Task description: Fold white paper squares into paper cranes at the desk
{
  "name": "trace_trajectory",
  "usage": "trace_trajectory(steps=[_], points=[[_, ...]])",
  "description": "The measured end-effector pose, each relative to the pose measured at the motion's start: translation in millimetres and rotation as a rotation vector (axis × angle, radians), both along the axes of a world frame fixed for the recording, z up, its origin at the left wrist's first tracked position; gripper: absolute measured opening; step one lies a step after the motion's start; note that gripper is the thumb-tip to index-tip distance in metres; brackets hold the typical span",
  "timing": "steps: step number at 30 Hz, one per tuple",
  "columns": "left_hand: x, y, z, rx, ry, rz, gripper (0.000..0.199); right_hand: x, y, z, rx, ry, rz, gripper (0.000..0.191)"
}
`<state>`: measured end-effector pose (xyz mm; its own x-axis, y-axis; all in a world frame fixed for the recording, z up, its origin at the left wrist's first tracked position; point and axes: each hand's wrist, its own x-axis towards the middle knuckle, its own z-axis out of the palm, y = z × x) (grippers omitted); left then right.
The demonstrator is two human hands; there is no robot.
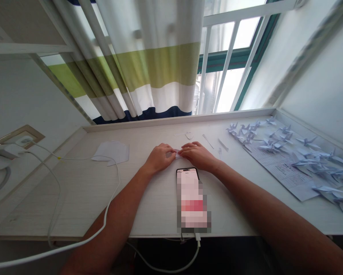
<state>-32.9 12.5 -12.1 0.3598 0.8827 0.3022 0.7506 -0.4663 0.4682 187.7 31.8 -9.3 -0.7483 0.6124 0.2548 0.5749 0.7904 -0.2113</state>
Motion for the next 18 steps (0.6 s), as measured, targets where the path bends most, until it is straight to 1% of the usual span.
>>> trace_trajectory(steps=[4,7,10,14,18], points=[[-3.7,-2.2,5.1,0.099,0.167,-0.089,0.020,3.2,3.2,-1.6,0.068,-0.004,0.002,0.032],[-9.5,-2.6,4.4,0.114,0.220,-0.121,0.022,4.6,3.4,-0.5,0.053,0.015,0.005,0.026],[-17.8,-0.6,1.4,0.096,0.190,-0.114,0.024,5.6,3.0,0.8,0.008,0.038,0.007,0.026],[-26.1,4.8,-2.8,0.109,0.091,-0.096,0.018,4.5,2.9,0.0,-0.016,0.079,0.022,0.027],[-30.3,9.7,-5.4,0.094,0.075,-0.152,0.015,1.9,4.4,-2.9,-0.025,0.107,0.010,0.025]])
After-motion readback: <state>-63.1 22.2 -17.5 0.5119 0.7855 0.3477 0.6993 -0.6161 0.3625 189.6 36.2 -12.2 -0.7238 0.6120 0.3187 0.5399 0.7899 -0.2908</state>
